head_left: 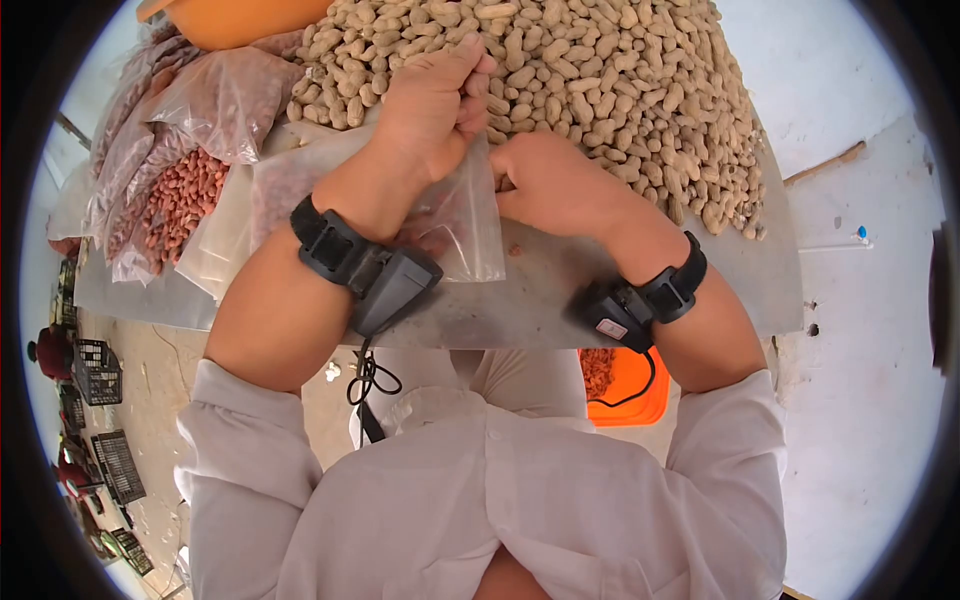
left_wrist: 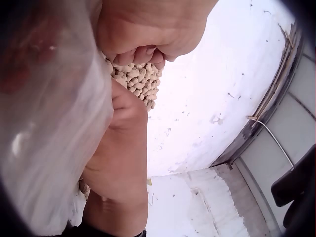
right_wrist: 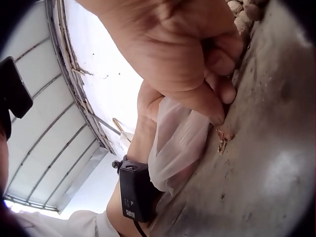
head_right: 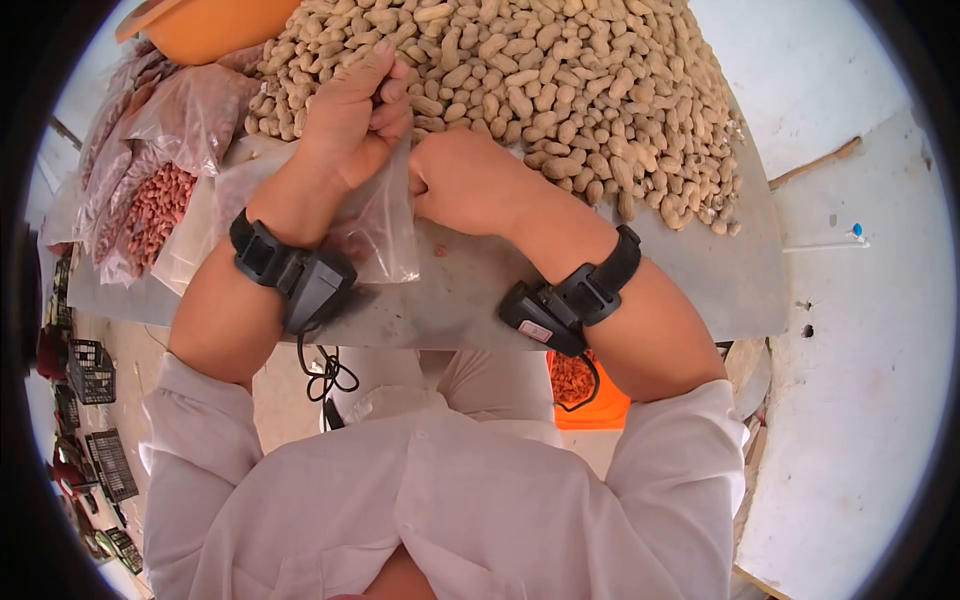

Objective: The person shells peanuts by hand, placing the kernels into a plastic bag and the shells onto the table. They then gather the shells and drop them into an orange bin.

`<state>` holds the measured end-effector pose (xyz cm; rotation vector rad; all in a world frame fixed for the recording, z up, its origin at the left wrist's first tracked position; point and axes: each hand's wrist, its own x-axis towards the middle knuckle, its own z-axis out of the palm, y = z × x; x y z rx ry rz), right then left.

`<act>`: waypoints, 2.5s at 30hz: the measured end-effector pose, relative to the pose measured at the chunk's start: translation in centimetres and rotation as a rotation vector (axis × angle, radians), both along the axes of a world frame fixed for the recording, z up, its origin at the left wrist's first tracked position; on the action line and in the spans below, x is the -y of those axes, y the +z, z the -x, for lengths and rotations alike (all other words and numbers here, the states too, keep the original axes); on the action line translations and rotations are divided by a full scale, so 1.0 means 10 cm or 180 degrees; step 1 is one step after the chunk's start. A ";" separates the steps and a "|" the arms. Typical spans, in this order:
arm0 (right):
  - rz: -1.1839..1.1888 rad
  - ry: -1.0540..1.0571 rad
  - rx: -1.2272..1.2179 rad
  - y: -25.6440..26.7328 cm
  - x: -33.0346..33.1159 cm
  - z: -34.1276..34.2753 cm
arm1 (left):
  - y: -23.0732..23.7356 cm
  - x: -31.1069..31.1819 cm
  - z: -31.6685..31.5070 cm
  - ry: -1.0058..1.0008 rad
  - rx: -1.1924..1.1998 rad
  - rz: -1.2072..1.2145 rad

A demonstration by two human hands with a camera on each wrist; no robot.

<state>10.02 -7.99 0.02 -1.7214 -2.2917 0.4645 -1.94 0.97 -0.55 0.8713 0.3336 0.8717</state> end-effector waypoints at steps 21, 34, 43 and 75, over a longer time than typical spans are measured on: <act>0.1084 -0.1486 -0.5878 -0.05 -0.02 0.02 | 0.10 0.12 0.00 0.0400 0.0674 0.0750; 0.1674 -0.1364 -0.5875 -0.09 0.03 0.18 | 0.16 0.37 -0.04 0.0893 -0.0237 -0.1227; 0.1574 -0.1404 -0.6165 -0.12 0.02 0.24 | 0.12 0.38 -0.04 0.0630 -0.0859 -0.1588; 0.1427 -0.0587 -0.3992 0.19 -0.10 0.29 | 0.21 -0.19 0.12 0.1277 0.0471 -0.0618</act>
